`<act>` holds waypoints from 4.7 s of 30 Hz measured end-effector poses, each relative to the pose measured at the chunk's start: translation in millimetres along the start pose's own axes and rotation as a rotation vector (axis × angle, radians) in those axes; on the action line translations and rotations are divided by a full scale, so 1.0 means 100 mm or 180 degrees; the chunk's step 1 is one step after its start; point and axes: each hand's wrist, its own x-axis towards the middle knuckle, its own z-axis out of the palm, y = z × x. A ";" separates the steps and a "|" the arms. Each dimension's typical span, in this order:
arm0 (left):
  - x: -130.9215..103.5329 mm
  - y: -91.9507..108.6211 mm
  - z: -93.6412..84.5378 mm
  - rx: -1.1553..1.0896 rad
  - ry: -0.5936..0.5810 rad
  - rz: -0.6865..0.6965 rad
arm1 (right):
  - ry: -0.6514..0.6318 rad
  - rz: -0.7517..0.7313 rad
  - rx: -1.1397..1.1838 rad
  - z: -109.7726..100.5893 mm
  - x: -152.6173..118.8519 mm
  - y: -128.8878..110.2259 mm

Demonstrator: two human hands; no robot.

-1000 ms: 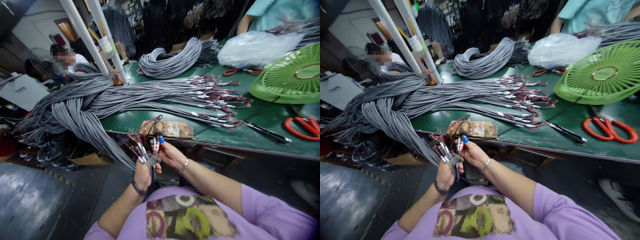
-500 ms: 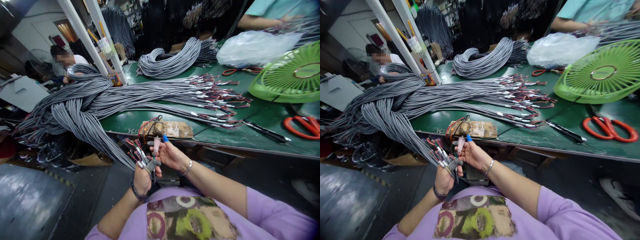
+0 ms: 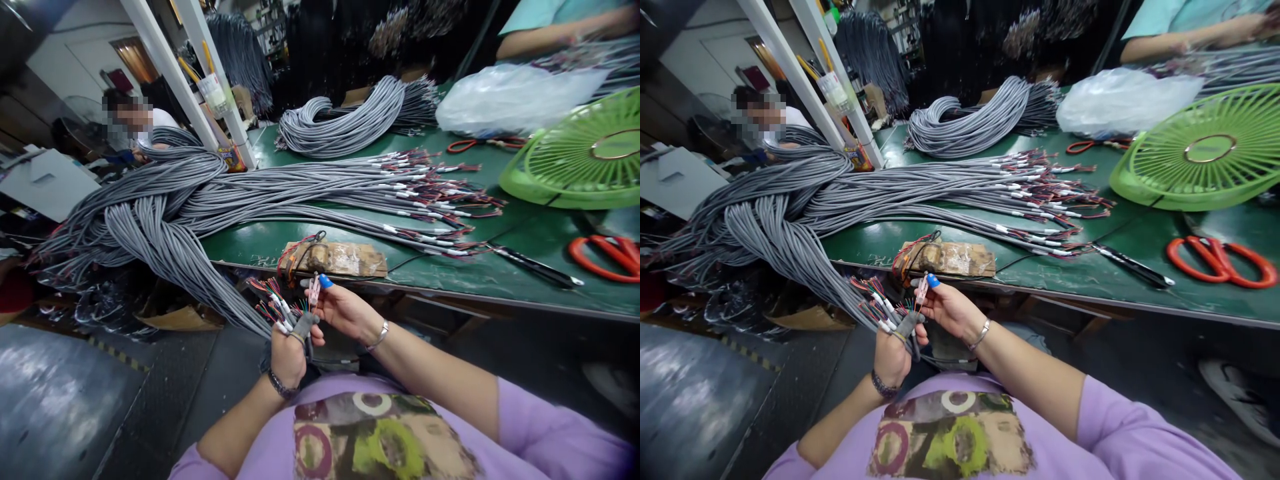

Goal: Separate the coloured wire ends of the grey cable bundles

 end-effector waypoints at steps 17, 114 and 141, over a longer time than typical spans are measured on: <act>0.01 -0.08 -0.05 0.0051 -0.0077 0.0061 | -0.0558 0.0183 -0.0476 -0.09 -0.12 0.03; -0.43 -0.05 -0.48 0.0371 -0.1160 0.0138 | -0.0093 -0.1095 -0.3233 -0.22 -0.78 0.31; -0.13 0.09 -1.06 0.0278 -0.0511 -0.0018 | -0.0427 -0.0010 -0.2623 0.27 -0.08 0.96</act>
